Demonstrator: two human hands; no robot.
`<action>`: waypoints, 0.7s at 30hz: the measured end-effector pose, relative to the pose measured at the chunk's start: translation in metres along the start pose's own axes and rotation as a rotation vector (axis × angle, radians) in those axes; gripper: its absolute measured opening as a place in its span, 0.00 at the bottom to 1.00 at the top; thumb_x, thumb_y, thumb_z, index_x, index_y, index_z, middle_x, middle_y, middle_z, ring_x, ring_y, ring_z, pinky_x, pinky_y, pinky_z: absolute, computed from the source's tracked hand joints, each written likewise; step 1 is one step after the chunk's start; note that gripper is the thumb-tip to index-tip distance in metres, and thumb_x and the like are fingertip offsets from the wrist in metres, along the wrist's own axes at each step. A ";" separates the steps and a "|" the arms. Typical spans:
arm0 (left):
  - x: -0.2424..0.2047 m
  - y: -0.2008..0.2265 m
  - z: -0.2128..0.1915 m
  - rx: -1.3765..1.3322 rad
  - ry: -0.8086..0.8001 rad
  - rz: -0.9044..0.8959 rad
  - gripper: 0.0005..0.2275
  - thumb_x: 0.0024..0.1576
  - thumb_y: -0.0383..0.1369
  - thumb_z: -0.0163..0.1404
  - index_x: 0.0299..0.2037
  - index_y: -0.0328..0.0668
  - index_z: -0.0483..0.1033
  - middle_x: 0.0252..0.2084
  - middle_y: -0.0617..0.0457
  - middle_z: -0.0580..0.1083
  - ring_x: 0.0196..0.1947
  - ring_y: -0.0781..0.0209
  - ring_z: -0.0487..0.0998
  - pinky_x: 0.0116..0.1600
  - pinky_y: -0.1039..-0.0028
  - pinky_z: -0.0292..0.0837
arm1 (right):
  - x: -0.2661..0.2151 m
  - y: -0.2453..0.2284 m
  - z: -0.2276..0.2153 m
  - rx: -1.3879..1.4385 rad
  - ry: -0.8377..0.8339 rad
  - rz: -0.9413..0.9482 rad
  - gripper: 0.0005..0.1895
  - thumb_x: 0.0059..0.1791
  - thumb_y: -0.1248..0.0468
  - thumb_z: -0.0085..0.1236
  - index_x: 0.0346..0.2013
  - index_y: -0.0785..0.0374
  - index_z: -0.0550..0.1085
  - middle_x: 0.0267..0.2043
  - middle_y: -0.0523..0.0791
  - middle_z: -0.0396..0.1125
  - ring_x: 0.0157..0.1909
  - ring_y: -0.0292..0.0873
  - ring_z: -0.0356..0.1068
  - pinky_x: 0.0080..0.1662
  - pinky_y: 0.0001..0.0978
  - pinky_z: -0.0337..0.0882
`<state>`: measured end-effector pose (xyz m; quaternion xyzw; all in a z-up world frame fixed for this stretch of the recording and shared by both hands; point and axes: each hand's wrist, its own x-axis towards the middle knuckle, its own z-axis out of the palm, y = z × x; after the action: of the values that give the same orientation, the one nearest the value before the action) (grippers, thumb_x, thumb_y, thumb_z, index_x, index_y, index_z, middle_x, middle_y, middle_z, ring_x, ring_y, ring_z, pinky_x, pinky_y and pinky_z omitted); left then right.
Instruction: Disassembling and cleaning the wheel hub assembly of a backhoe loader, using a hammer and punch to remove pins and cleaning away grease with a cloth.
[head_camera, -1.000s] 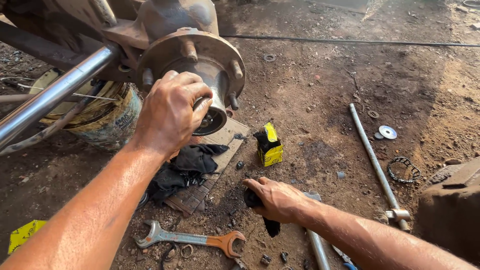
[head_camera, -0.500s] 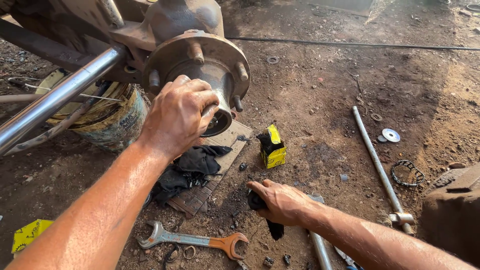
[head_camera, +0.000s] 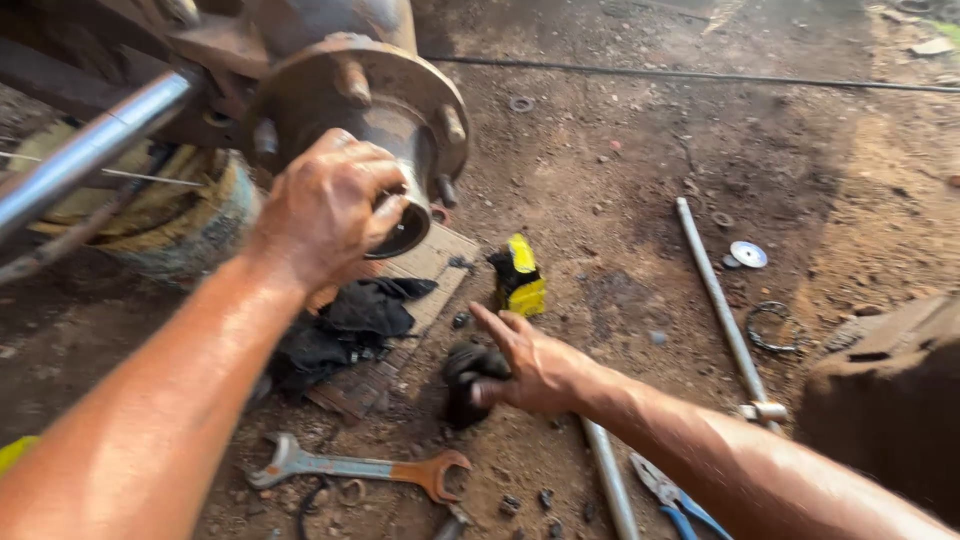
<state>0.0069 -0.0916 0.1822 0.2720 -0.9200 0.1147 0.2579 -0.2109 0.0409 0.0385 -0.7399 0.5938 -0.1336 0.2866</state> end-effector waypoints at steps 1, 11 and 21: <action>0.000 -0.001 0.002 -0.017 0.004 -0.002 0.07 0.56 0.33 0.59 0.40 0.41 0.83 0.46 0.46 0.81 0.48 0.51 0.79 0.57 0.63 0.75 | 0.000 0.014 0.000 -0.007 -0.005 0.015 0.52 0.44 0.49 0.69 0.74 0.58 0.49 0.59 0.60 0.60 0.57 0.64 0.65 0.53 0.54 0.68; -0.001 -0.015 -0.005 -0.097 -0.043 0.067 0.07 0.59 0.33 0.58 0.40 0.39 0.81 0.45 0.46 0.81 0.52 0.52 0.80 0.59 0.63 0.75 | -0.083 0.137 0.089 -0.082 -0.432 0.645 0.20 0.54 0.49 0.52 0.39 0.66 0.72 0.31 0.47 0.70 0.29 0.43 0.72 0.32 0.38 0.77; -0.013 -0.028 0.017 -0.159 0.075 0.047 0.05 0.59 0.34 0.60 0.41 0.43 0.83 0.48 0.48 0.82 0.49 0.54 0.82 0.55 0.65 0.79 | -0.016 0.038 0.049 -0.246 -0.323 0.284 0.22 0.53 0.52 0.54 0.61 0.48 0.69 0.78 0.56 0.40 0.68 0.55 0.61 0.59 0.41 0.74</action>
<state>0.0246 -0.1152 0.1631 0.2245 -0.9220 0.0572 0.3102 -0.2189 0.0647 -0.0208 -0.6901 0.6501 0.1011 0.3014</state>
